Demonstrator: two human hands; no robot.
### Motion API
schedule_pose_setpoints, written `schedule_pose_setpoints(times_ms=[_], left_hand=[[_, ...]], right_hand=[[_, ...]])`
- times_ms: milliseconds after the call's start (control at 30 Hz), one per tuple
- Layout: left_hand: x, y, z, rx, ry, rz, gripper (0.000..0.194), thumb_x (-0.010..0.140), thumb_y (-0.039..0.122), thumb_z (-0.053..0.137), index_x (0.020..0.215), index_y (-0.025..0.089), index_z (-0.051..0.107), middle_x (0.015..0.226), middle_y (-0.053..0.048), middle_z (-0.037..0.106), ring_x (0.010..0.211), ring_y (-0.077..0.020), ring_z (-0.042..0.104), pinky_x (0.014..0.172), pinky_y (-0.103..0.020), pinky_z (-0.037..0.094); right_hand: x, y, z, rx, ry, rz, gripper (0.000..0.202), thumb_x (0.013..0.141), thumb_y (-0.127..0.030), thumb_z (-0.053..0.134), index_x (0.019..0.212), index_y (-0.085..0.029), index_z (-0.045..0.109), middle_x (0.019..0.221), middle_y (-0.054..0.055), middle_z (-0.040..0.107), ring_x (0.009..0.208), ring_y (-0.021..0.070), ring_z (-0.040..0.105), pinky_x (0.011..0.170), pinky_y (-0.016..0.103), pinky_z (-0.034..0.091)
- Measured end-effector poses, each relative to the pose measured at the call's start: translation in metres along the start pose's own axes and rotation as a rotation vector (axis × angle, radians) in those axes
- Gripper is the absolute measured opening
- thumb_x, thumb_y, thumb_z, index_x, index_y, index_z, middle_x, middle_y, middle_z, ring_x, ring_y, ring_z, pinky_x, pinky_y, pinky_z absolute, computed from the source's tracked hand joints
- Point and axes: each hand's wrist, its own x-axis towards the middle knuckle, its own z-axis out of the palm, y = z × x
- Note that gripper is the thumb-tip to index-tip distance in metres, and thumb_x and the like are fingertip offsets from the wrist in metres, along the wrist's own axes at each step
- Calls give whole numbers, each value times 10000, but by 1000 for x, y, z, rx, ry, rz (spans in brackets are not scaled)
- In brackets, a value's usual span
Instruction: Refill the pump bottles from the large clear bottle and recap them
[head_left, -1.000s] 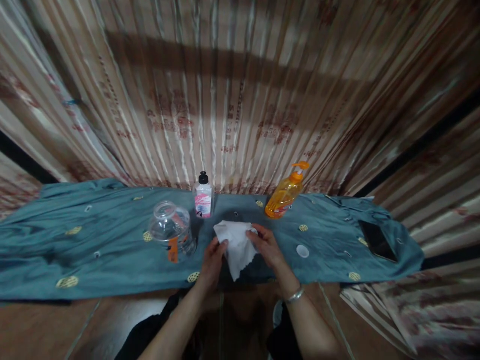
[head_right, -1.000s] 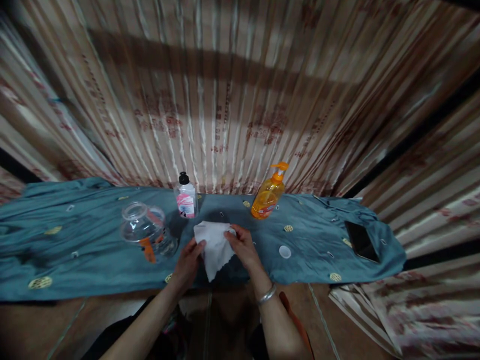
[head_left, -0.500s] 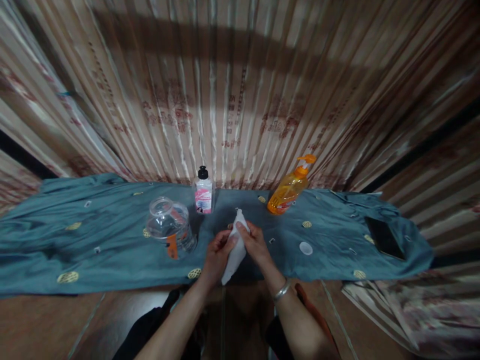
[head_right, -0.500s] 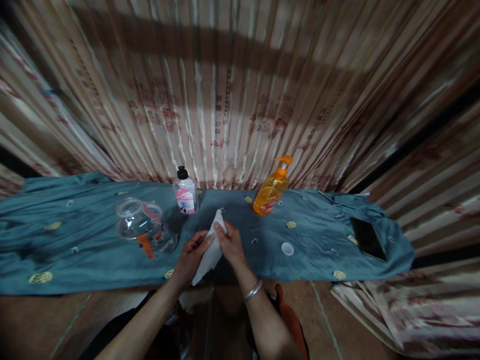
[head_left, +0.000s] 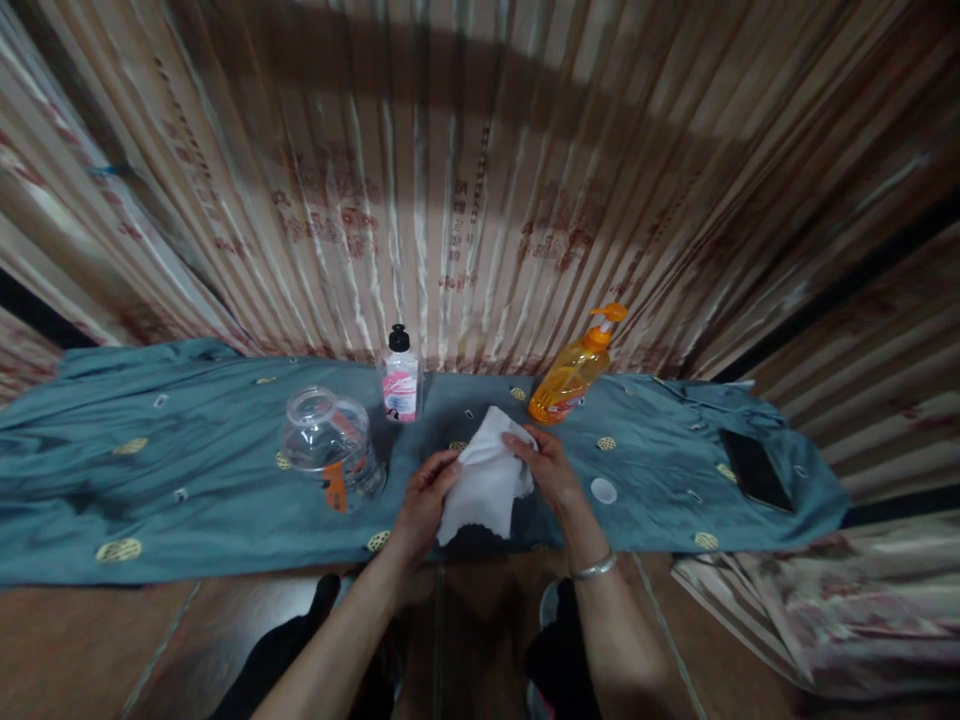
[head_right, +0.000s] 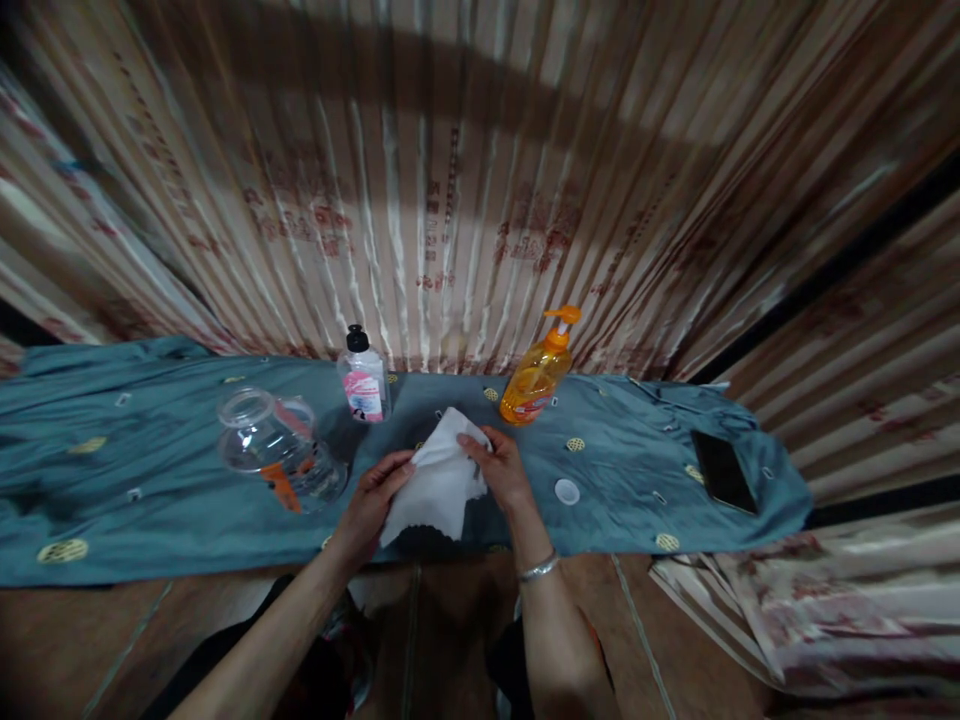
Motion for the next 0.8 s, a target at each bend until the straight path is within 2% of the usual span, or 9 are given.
schedule_pose_setpoints(times_ms=[67,167,233,300,400,467,567,667,800], left_hand=[[4,-7,-5,3,52,41,482,722,496,887,1124,253,776,1212,-84,812,1143,-289,753,939,-382,600],[7,-19,-16,31,110,71,534,712,386,919,1201,272,738,1441,-113,731,1439,-334,627,1169,-464,512],[7,-26,-21,48,124,69,556,716,364,922,1228,276,726,1495,-120,698,1511,-350,567,1232,-502,460],[4,-31,-24,55,124,65,577,723,368,918,1257,275,720,1528,-124,678,1536,-360,542,1253,-525,438],[-2,-34,-22,52,111,64,600,732,374,901,1293,270,716,1554,-131,668,1541,-370,538,1259,-545,432],[-7,-34,-19,49,96,64,594,737,372,886,1298,265,722,1534,-137,683,1529,-377,550,1255,-555,436],[-16,-35,-15,51,71,61,576,732,364,872,1282,257,738,1503,-142,702,1507,-382,572,1237,-561,456],[-22,-36,-15,54,60,57,573,731,353,859,1284,264,738,1501,-137,705,1500,-377,580,1226,-570,465],[-24,-34,-23,49,55,59,585,715,379,847,1275,257,730,1498,-146,704,1495,-380,586,1207,-567,481]], right_hand=[[8,14,-7,-200,99,-96,534,616,-721,910,726,-251,684,596,-52,591,608,165,536,592,288,451],[16,36,-16,-465,264,-256,472,696,-640,905,929,-259,751,871,74,777,917,295,716,901,435,576],[18,48,-18,-616,263,-356,451,827,-577,838,1107,-231,768,1145,188,808,1189,380,709,1110,554,530],[16,57,-15,-748,167,-437,428,935,-497,758,1257,-216,755,1334,228,770,1348,401,658,1217,605,479],[8,66,-1,-902,-46,-514,466,981,-413,744,1398,-207,711,1465,216,722,1428,380,635,1252,603,499],[3,71,11,-992,-144,-542,567,932,-397,822,1432,-164,690,1510,237,692,1450,396,626,1243,617,519],[-2,76,24,-1098,-205,-548,521,913,-310,836,1396,-153,716,1509,238,692,1433,405,642,1213,615,550],[-1,73,26,-1095,-239,-569,299,1010,-130,617,1255,-185,780,1375,187,776,1354,325,710,1229,545,551],[-2,62,17,-1022,-246,-555,336,1015,-62,516,1126,-210,796,1241,150,829,1224,292,776,1141,493,615]])
